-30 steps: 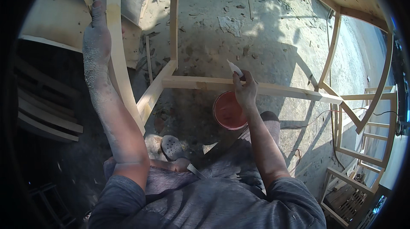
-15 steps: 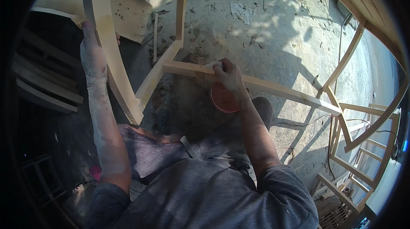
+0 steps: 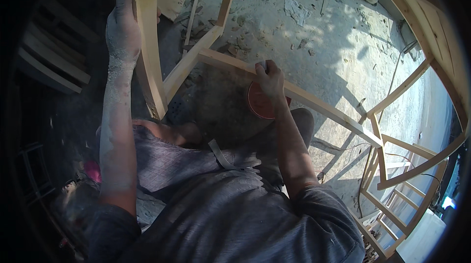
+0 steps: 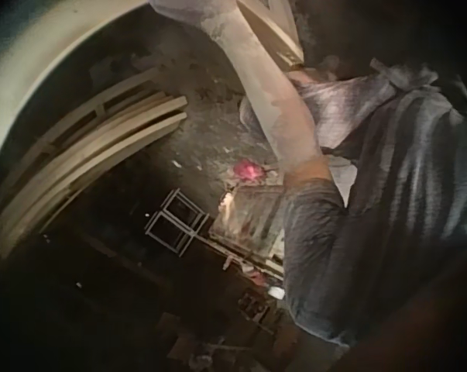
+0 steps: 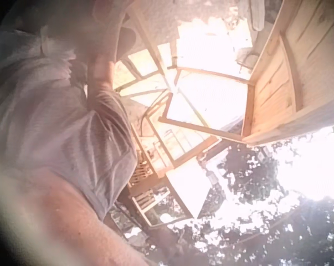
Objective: Assembling a wooden furniture frame by applying adhesive to joints and then sanding the surfaces with a power sander.
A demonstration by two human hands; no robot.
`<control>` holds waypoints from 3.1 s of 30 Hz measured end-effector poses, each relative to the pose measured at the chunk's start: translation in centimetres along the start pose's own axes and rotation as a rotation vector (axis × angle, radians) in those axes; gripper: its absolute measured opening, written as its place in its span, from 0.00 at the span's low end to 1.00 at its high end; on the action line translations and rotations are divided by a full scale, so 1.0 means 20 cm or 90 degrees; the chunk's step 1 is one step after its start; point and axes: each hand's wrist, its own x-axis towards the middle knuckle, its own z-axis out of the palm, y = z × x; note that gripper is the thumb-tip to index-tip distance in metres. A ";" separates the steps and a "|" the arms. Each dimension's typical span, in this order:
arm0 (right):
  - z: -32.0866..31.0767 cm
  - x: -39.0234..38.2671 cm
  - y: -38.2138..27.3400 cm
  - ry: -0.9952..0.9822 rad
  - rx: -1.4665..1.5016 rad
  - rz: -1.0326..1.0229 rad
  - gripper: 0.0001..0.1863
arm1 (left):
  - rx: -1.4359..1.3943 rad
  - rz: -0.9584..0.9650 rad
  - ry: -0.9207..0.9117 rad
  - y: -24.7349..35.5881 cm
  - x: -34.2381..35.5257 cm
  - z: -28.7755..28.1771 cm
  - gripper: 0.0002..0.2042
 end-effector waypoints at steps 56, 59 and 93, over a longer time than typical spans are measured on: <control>0.01 0.01 0.01 0.019 -0.084 -0.009 0.22 | 0.003 0.240 0.040 0.07 -0.02 0.03 0.41; 0.02 0.01 0.01 0.025 -0.062 -0.008 0.22 | 0.004 0.239 0.050 0.06 -0.02 0.04 0.41; -0.01 -0.01 0.03 0.058 -0.047 -0.018 0.20 | -0.022 0.252 0.037 0.07 0.00 0.04 0.38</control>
